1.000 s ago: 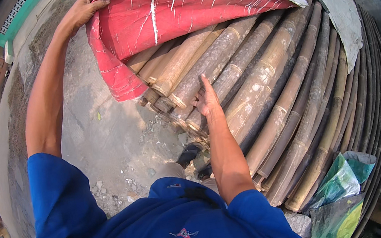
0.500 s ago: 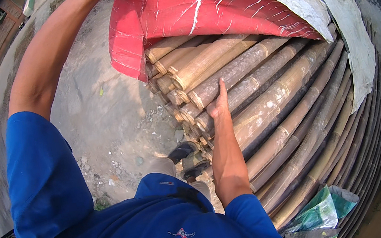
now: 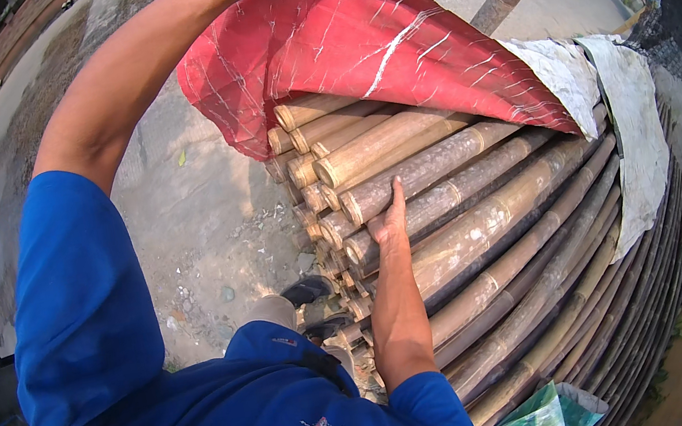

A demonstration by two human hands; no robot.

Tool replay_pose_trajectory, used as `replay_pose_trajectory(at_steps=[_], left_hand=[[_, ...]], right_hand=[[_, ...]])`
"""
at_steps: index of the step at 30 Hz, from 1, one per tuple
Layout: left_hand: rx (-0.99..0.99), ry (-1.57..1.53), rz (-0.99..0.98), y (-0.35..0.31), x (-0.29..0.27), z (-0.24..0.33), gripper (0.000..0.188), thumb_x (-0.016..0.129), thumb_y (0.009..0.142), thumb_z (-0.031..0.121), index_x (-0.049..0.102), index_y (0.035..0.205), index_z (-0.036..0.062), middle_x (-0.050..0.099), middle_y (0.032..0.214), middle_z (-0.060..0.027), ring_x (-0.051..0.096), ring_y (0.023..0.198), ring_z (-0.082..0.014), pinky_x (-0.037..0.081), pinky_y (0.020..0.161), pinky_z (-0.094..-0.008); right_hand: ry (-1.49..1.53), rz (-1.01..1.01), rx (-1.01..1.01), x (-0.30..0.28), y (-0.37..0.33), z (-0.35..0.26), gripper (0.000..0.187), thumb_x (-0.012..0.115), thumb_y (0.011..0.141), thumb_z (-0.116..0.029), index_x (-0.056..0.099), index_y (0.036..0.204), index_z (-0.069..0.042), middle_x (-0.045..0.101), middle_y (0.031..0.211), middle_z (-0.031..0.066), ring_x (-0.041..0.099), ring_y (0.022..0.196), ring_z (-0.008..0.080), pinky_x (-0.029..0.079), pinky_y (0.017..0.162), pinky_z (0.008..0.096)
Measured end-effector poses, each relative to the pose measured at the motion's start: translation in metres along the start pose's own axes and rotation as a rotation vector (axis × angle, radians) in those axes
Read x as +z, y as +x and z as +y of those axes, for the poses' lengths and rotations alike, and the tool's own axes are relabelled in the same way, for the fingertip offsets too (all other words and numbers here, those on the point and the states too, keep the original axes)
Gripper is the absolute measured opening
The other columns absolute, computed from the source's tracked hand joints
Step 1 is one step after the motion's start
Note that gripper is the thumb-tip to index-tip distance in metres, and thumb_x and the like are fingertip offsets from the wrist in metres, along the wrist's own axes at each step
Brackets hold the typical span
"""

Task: The person lifts and places long bamboo poles onto a growing stack. They repeatedly pick up poles from the ground and arrange them on top of the pile, occasionally adjusting a red tarp covering the stack.

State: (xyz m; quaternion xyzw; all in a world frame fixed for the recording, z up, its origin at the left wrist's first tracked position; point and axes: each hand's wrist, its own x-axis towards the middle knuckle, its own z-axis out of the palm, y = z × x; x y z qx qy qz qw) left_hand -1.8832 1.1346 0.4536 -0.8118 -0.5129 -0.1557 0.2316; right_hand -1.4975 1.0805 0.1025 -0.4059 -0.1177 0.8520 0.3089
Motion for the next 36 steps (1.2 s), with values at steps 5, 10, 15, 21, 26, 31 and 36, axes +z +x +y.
replay_pose_trajectory(at_steps=[5, 10, 15, 21, 26, 31, 36], left_hand=[[0.037, 0.138, -0.067, 0.010, -0.012, 0.008, 0.034, 0.076, 0.082, 0.028, 0.073, 0.114, 0.0177, 0.072, 0.097, -0.0127, 0.068, 0.089, -0.0381, 0.054, 0.081, -0.0493], [0.205, -0.025, 0.180, 0.005, -0.025, 0.028, 0.043, 0.076, 0.083, 0.023, 0.068, 0.125, 0.0196, 0.072, 0.099, -0.0118, 0.068, 0.095, -0.0349, 0.050, 0.094, -0.0498], [-0.239, -0.116, -0.225, -0.001, -0.029, 0.035, 0.040, 0.072, 0.088, 0.028, 0.066, 0.127, 0.0192, 0.071, 0.110, -0.0138, 0.065, 0.108, -0.0338, 0.046, 0.100, -0.0480], [-0.185, 0.012, -0.115, -0.012, -0.016, 0.041, 0.027, 0.061, 0.097, 0.037, 0.065, 0.105, 0.0112, 0.068, 0.080, -0.0195, 0.066, 0.082, -0.0431, 0.051, 0.070, -0.0545], [-0.288, -0.057, -0.209, -0.014, -0.019, 0.044, 0.026, 0.058, 0.100, 0.032, 0.065, 0.112, 0.0101, 0.068, 0.089, -0.0218, 0.064, 0.086, -0.0452, 0.050, 0.073, -0.0524], [-0.345, -0.064, -0.233, -0.012, -0.016, 0.045, 0.027, 0.059, 0.098, 0.034, 0.065, 0.111, 0.0111, 0.068, 0.090, -0.0222, 0.065, 0.088, -0.0449, 0.050, 0.073, -0.0527], [-0.442, -0.158, -0.257, -0.021, -0.007, 0.051, 0.032, 0.058, 0.100, 0.032, 0.068, 0.117, 0.0071, 0.069, 0.097, -0.0248, 0.066, 0.094, -0.0454, 0.051, 0.079, -0.0480]], right_hand=[[0.007, 0.014, 0.011, 0.000, 0.001, 0.000, 0.091, 0.074, 0.085, -0.058, 0.039, 0.151, -0.006, 0.046, 0.153, 0.0145, 0.046, 0.138, 0.0356, 0.033, 0.118, 0.0547], [0.024, 0.036, -0.005, 0.001, 0.001, 0.001, 0.097, 0.076, 0.082, -0.060, 0.038, 0.152, -0.005, 0.045, 0.153, 0.0149, 0.045, 0.138, 0.0350, 0.032, 0.119, 0.0533], [0.026, -0.012, 0.021, -0.002, 0.003, 0.001, 0.098, 0.074, 0.082, -0.062, 0.038, 0.152, -0.006, 0.045, 0.154, 0.0153, 0.044, 0.139, 0.0359, 0.031, 0.119, 0.0541], [0.032, 0.008, -0.010, -0.002, 0.009, 0.004, 0.091, 0.068, 0.086, -0.064, 0.042, 0.151, -0.004, 0.048, 0.152, 0.0171, 0.046, 0.138, 0.0362, 0.030, 0.119, 0.0559], [0.036, -0.050, -0.069, -0.003, 0.007, 0.007, 0.094, 0.063, 0.089, -0.066, 0.035, 0.155, -0.005, 0.044, 0.155, 0.0176, 0.045, 0.141, 0.0352, 0.032, 0.118, 0.0563], [0.007, 0.020, -0.070, 0.001, 0.001, 0.007, 0.090, 0.063, 0.090, -0.061, 0.036, 0.155, -0.005, 0.044, 0.155, 0.0172, 0.044, 0.142, 0.0331, 0.033, 0.117, 0.0540], [-0.100, 0.148, -0.084, 0.013, -0.022, 0.007, 0.089, 0.066, 0.090, -0.056, 0.034, 0.155, -0.003, 0.041, 0.157, 0.0173, 0.038, 0.146, 0.0317, 0.032, 0.117, 0.0525]])
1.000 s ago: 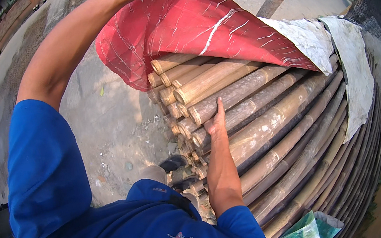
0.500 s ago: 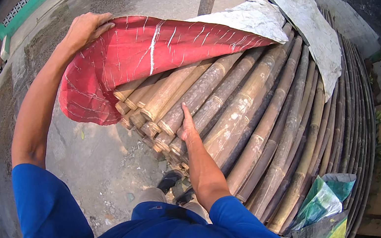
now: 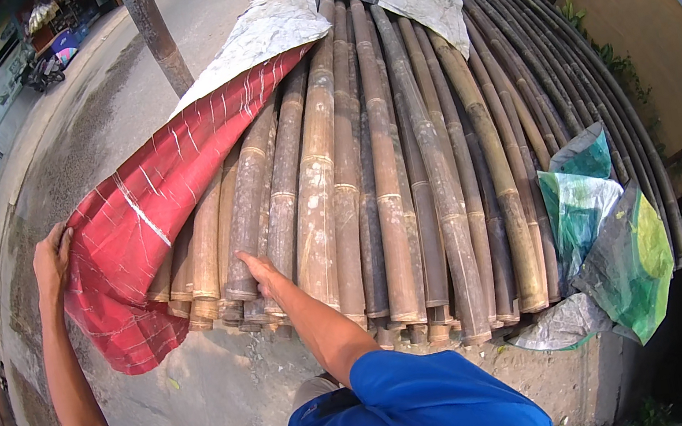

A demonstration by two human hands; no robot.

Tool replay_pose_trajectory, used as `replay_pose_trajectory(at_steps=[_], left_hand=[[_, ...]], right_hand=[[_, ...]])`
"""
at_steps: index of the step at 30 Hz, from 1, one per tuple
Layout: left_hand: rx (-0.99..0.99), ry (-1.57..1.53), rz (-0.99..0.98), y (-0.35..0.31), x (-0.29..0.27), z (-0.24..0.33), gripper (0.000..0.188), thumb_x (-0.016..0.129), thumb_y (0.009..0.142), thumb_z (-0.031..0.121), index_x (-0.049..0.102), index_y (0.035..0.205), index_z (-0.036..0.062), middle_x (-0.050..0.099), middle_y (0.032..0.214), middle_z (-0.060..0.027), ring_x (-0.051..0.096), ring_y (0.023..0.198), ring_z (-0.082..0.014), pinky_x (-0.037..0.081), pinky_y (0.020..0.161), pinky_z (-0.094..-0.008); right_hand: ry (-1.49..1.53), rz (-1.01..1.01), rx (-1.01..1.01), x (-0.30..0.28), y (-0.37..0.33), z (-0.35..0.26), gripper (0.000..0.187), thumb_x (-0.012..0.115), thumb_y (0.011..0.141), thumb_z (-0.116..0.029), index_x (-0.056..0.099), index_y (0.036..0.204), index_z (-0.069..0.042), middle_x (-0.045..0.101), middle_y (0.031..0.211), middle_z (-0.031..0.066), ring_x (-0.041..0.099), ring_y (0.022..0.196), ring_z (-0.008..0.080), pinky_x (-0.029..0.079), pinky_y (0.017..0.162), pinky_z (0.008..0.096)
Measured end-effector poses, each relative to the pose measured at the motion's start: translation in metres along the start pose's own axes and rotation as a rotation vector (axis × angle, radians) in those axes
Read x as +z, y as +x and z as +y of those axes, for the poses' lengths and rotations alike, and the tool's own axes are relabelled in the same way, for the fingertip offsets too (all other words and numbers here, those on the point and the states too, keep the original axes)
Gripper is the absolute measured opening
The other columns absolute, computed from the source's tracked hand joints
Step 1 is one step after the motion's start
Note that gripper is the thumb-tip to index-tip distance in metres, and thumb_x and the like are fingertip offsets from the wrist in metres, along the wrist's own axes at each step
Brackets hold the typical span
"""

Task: The person lifts and places long bamboo poles onto a growing stack. They repeatedly pick up poles from the ground and arrange them on top of the pile, occasionally adjusting a red tarp covering the stack.

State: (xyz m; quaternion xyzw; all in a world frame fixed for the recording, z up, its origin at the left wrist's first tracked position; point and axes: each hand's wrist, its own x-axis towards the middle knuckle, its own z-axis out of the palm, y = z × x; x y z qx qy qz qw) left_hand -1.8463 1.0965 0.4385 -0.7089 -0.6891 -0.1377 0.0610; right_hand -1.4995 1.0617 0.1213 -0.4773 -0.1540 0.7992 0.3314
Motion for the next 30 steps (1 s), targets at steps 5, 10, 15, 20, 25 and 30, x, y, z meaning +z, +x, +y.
replay_pose_trajectory(at_steps=[5, 10, 15, 20, 25, 30], left_hand=[[0.014, -0.224, 0.048, -0.026, 0.019, 0.004, 0.032, 0.056, 0.102, 0.025, 0.067, 0.119, 0.0004, 0.068, 0.098, -0.0285, 0.070, 0.093, -0.0404, 0.051, 0.084, -0.0430], [-0.054, -0.419, -0.030, -0.072, 0.058, 0.034, 0.036, 0.055, 0.104, 0.026, 0.065, 0.121, -0.0041, 0.071, 0.095, -0.0219, 0.066, 0.090, -0.0213, 0.050, 0.086, -0.0369], [-0.177, -0.687, -0.313, -0.154, 0.110, 0.107, 0.040, 0.056, 0.103, 0.032, 0.070, 0.117, -0.0036, 0.072, 0.093, -0.0103, 0.062, 0.087, -0.0151, 0.050, 0.080, -0.0333], [0.057, -0.456, -0.403, -0.223, 0.151, 0.189, 0.030, 0.064, 0.093, 0.022, 0.074, 0.110, -0.0004, 0.068, 0.091, -0.0215, 0.066, 0.087, -0.0333, 0.050, 0.081, -0.0396], [0.140, -0.413, -0.314, -0.237, 0.174, 0.231, 0.030, 0.061, 0.098, 0.025, 0.073, 0.111, 0.0002, 0.062, 0.101, -0.0215, 0.061, 0.096, -0.0360, 0.048, 0.083, -0.0433], [0.105, -0.513, -0.201, -0.240, 0.196, 0.276, 0.059, 0.062, 0.099, 0.041, 0.056, 0.138, -0.0027, 0.053, 0.135, -0.0288, 0.053, 0.127, -0.0415, 0.040, 0.107, -0.0461]], right_hand=[[-0.094, 0.079, -0.140, 0.007, -0.038, -0.014, 0.086, 0.067, 0.091, -0.052, 0.039, 0.152, 0.002, 0.040, 0.156, 0.0227, 0.032, 0.148, 0.0349, 0.027, 0.119, 0.0508], [-0.158, -0.099, -0.487, -0.016, -0.098, -0.025, 0.074, 0.063, 0.097, -0.045, 0.043, 0.149, 0.004, 0.055, 0.142, 0.0209, 0.056, 0.129, 0.0299, 0.043, 0.108, 0.0404], [-0.172, -0.109, -0.633, -0.088, -0.198, 0.006, 0.054, 0.064, 0.101, -0.032, 0.052, 0.141, 0.003, 0.070, 0.115, 0.0140, 0.069, 0.102, 0.0182, 0.054, 0.091, 0.0320], [-0.326, 0.224, -0.567, -0.195, -0.281, 0.058, 0.052, 0.065, 0.100, -0.033, 0.058, 0.133, 0.006, 0.071, 0.104, 0.0100, 0.068, 0.090, 0.0148, 0.053, 0.082, 0.0291], [-0.368, 0.487, -0.525, -0.298, -0.352, 0.112, 0.057, 0.063, 0.100, -0.037, 0.056, 0.135, 0.008, 0.071, 0.105, 0.0132, 0.070, 0.093, 0.0168, 0.053, 0.083, 0.0312], [-0.537, 0.566, -0.505, -0.315, -0.386, 0.143, 0.053, 0.061, 0.099, -0.039, 0.062, 0.130, 0.003, 0.073, 0.098, 0.0211, 0.072, 0.088, 0.0252, 0.054, 0.080, 0.0367]])
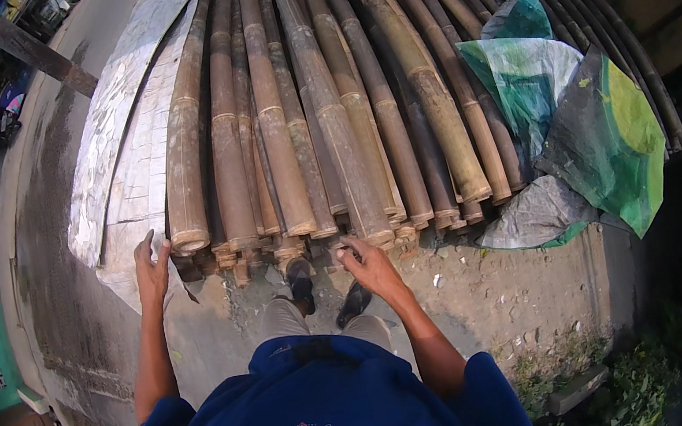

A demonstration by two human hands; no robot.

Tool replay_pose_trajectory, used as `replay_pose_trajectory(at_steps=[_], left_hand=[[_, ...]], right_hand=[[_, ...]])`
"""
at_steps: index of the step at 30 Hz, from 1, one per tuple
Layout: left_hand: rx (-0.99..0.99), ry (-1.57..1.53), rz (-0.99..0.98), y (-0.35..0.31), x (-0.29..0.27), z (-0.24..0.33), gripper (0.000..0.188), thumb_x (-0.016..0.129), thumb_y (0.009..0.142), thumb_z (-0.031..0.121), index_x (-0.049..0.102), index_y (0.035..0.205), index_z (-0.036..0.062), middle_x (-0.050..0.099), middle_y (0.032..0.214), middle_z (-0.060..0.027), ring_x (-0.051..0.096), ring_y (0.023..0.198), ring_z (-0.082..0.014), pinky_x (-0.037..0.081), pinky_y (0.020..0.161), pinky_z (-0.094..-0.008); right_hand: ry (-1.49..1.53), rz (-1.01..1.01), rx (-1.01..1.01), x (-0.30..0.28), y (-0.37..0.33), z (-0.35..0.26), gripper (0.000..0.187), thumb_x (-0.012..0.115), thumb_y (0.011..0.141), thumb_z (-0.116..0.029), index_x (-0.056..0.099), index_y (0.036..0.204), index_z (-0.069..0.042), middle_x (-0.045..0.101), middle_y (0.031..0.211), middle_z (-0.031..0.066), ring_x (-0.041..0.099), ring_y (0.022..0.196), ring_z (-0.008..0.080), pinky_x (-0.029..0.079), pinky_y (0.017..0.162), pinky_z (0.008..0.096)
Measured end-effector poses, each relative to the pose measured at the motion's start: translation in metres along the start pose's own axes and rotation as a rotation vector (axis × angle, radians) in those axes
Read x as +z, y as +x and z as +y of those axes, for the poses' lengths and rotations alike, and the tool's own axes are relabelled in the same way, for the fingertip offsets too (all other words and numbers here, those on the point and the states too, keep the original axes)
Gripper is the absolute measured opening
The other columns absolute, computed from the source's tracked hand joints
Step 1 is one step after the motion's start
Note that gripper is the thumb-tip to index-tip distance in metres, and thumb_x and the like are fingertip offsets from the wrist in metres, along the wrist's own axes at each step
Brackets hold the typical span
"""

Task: The person lifts and places long bamboo poles onto a growing stack. They repeatedly pick up poles from the ground and arrange them on top of the pile, occasionally adjusting a red tarp covering the stack.

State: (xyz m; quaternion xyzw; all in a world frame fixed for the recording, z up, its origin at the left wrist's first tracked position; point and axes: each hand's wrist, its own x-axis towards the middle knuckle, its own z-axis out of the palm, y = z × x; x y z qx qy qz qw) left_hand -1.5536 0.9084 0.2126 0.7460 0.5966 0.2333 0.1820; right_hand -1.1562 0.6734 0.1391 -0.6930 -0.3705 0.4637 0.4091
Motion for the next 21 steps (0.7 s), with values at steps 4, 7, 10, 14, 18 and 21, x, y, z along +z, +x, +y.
replay_pose_trajectory(at_steps=[4, 7, 10, 14, 18, 21], left_hand=[[-0.150, -0.155, -0.188, 0.014, 0.033, 0.028, 0.067, 0.048, 0.103, 0.049, 0.047, 0.145, -0.0026, 0.056, 0.136, -0.0317, 0.049, 0.132, -0.0450, 0.037, 0.111, -0.0459], [-0.277, -0.109, -0.084, 0.015, 0.053, 0.045, 0.070, 0.042, 0.105, 0.051, 0.043, 0.147, -0.0047, 0.054, 0.139, -0.0325, 0.049, 0.133, -0.0462, 0.036, 0.112, -0.0456], [-0.219, -0.022, -0.023, 0.016, 0.061, 0.049, 0.073, 0.041, 0.105, 0.051, 0.041, 0.148, -0.0074, 0.052, 0.141, -0.0332, 0.049, 0.133, -0.0467, 0.036, 0.112, -0.0459], [-0.191, -0.040, -0.040, 0.017, 0.063, 0.035, 0.073, 0.041, 0.106, 0.050, 0.040, 0.148, -0.0091, 0.052, 0.140, -0.0343, 0.049, 0.133, -0.0467, 0.036, 0.112, -0.0461], [-0.117, -0.083, -0.061, 0.023, 0.067, 0.017, 0.073, 0.040, 0.106, 0.050, 0.040, 0.147, -0.0103, 0.050, 0.142, -0.0348, 0.046, 0.135, -0.0463, 0.035, 0.113, -0.0463], [-0.110, -0.072, -0.085, 0.025, 0.067, 0.013, 0.074, 0.040, 0.106, 0.051, 0.040, 0.147, -0.0110, 0.048, 0.144, -0.0347, 0.045, 0.137, -0.0453, 0.034, 0.114, -0.0459]], right_hand=[[-0.099, 0.100, -0.129, 0.004, -0.020, -0.001, 0.051, 0.064, 0.096, -0.038, 0.064, 0.125, 0.004, 0.072, 0.094, 0.0239, 0.070, 0.080, 0.0330, 0.053, 0.073, 0.0401], [-0.010, 0.146, 0.014, -0.007, -0.028, 0.008, 0.051, 0.064, 0.096, -0.041, 0.066, 0.121, 0.004, 0.073, 0.089, 0.0192, 0.069, 0.077, 0.0285, 0.052, 0.070, 0.0396], [0.105, 0.298, 0.139, -0.033, -0.026, 0.023, 0.053, 0.065, 0.096, -0.045, 0.069, 0.119, 0.003, 0.072, 0.083, 0.0140, 0.068, 0.076, 0.0239, 0.052, 0.069, 0.0392], [0.072, 0.517, 0.061, -0.057, 0.005, 0.024, 0.065, 0.067, 0.093, -0.051, 0.062, 0.129, 0.004, 0.071, 0.096, 0.0179, 0.068, 0.090, 0.0225, 0.053, 0.079, 0.0377], [0.042, 0.352, 0.058, -0.053, 0.054, 0.007, 0.090, 0.073, 0.086, -0.056, 0.046, 0.145, 0.006, 0.065, 0.122, 0.0290, 0.065, 0.112, 0.0306, 0.050, 0.097, 0.0393], [-0.054, 0.257, 0.063, -0.038, 0.070, 0.000, 0.095, 0.076, 0.083, -0.055, 0.043, 0.148, 0.006, 0.062, 0.130, 0.0294, 0.063, 0.120, 0.0327, 0.047, 0.102, 0.0395]])
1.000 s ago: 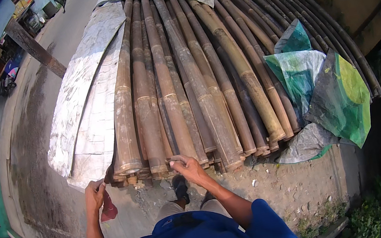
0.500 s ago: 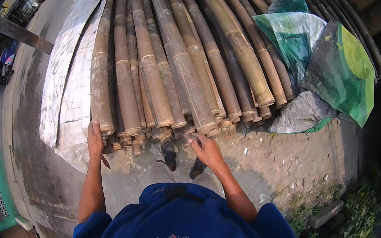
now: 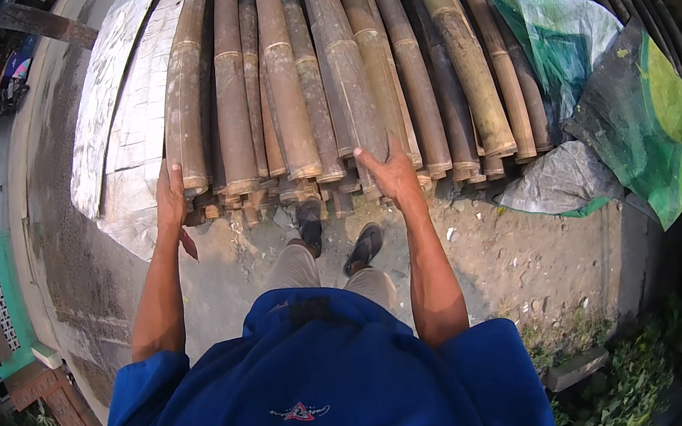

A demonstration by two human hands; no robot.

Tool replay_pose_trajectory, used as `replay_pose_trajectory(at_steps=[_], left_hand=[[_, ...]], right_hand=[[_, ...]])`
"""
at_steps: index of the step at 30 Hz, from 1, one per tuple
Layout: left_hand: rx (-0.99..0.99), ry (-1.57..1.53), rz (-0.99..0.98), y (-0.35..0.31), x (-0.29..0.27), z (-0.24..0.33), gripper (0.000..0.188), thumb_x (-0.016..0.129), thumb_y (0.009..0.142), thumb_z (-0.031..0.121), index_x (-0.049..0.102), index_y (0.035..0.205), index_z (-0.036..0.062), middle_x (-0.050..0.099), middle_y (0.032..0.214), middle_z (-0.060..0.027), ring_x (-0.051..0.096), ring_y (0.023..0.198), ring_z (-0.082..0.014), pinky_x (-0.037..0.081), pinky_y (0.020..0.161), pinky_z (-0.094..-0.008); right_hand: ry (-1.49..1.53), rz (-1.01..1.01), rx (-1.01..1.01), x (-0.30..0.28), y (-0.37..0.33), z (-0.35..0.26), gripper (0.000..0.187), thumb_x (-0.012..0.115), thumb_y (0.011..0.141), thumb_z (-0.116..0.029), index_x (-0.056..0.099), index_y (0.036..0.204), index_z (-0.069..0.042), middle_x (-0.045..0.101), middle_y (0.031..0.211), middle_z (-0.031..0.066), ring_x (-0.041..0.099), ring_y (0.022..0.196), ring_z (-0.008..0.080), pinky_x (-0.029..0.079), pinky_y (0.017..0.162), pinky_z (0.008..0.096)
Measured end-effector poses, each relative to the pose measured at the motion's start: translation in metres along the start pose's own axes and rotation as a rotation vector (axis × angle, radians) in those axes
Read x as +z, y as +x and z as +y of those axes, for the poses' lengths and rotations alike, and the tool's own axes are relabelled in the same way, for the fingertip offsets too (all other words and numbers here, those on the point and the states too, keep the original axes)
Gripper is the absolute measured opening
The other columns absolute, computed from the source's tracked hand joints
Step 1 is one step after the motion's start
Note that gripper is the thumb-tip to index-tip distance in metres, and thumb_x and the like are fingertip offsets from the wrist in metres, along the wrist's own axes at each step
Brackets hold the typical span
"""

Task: The person lifts and places long bamboo poles onto a growing stack. They repeatedly pick up poles from the ground and arrange them on top of the pile, occasionally adjusting a red tarp covering the stack.

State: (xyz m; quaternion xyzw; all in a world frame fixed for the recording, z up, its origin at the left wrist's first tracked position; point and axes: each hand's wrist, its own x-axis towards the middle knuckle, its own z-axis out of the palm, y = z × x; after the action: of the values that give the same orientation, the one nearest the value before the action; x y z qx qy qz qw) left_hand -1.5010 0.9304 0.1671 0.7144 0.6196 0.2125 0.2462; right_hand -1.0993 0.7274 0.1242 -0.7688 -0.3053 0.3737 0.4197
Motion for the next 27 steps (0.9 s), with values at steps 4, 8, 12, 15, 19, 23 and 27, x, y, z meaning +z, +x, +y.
replay_pose_trajectory(at_steps=[4, 8, 12, 15, 19, 23, 27], left_hand=[[-0.004, -0.038, -0.022, -0.001, -0.002, 0.005, 0.076, 0.041, 0.106, 0.052, 0.038, 0.148, -0.0103, 0.047, 0.146, -0.0336, 0.043, 0.140, -0.0440, 0.033, 0.116, -0.0443], [-0.025, -0.048, -0.080, 0.002, -0.011, 0.008, 0.077, 0.039, 0.105, 0.054, 0.034, 0.151, -0.0073, 0.047, 0.145, -0.0339, 0.043, 0.140, -0.0440, 0.033, 0.116, -0.0442], [-0.077, -0.087, -0.175, 0.005, -0.016, 0.006, 0.084, 0.035, 0.103, 0.062, 0.028, 0.155, -0.0037, 0.044, 0.149, -0.0320, 0.042, 0.141, -0.0426, 0.031, 0.117, -0.0424], [-0.001, -0.148, -0.137, 0.006, -0.015, 0.004, 0.075, 0.035, 0.106, 0.056, 0.030, 0.155, -0.0017, 0.045, 0.148, -0.0316, 0.042, 0.141, -0.0412, 0.032, 0.116, -0.0419], [-0.047, -0.307, -0.083, -0.014, -0.002, -0.012, 0.071, 0.032, 0.107, 0.053, 0.034, 0.153, -0.0010, 0.045, 0.150, -0.0285, 0.042, 0.142, -0.0392, 0.032, 0.116, -0.0415], [-0.219, -0.542, -0.095, -0.082, 0.025, -0.065, 0.071, 0.028, 0.108, 0.053, 0.041, 0.150, -0.0035, 0.045, 0.152, -0.0251, 0.041, 0.143, -0.0366, 0.032, 0.116, -0.0412], [-0.440, -0.480, -0.405, -0.208, 0.050, -0.159, 0.073, 0.034, 0.105, 0.058, 0.048, 0.146, -0.0012, 0.061, 0.130, -0.0221, 0.060, 0.114, -0.0321, 0.047, 0.098, -0.0407]], right_hand=[[0.051, -0.050, 0.075, -0.006, 0.005, 0.004, 0.093, 0.077, 0.083, -0.054, 0.046, 0.146, 0.008, 0.062, 0.132, 0.0264, 0.062, 0.121, 0.0307, 0.046, 0.103, 0.0381], [0.061, -0.090, 0.051, -0.006, 0.015, 0.014, 0.094, 0.076, 0.081, -0.058, 0.050, 0.142, 0.008, 0.063, 0.130, 0.0291, 0.063, 0.121, 0.0344, 0.047, 0.102, 0.0406], [0.067, -0.007, 0.013, -0.001, 0.012, 0.024, 0.091, 0.071, 0.084, -0.060, 0.053, 0.138, 0.011, 0.062, 0.130, 0.0316, 0.061, 0.122, 0.0369, 0.046, 0.103, 0.0410], [0.098, 0.116, -0.001, -0.002, -0.011, 0.033, 0.088, 0.065, 0.091, -0.059, 0.052, 0.137, 0.014, 0.062, 0.129, 0.0313, 0.059, 0.124, 0.0373, 0.044, 0.105, 0.0394], [0.445, 0.033, 0.246, -0.001, -0.087, 0.072, 0.071, 0.057, 0.097, -0.060, 0.051, 0.140, -0.004, 0.067, 0.118, 0.0202, 0.070, 0.097, 0.0299, 0.057, 0.079, 0.0408], [0.363, 0.109, 0.455, 0.012, -0.198, 0.150, 0.074, 0.062, 0.094, -0.059, 0.048, 0.144, -0.005, 0.065, 0.121, 0.0221, 0.070, 0.097, 0.0321, 0.058, 0.080, 0.0430], [0.427, 0.293, 0.735, 0.033, -0.320, 0.236, 0.070, 0.064, 0.094, -0.051, 0.049, 0.141, -0.001, 0.065, 0.117, 0.0236, 0.070, 0.089, 0.0328, 0.058, 0.073, 0.0462]])
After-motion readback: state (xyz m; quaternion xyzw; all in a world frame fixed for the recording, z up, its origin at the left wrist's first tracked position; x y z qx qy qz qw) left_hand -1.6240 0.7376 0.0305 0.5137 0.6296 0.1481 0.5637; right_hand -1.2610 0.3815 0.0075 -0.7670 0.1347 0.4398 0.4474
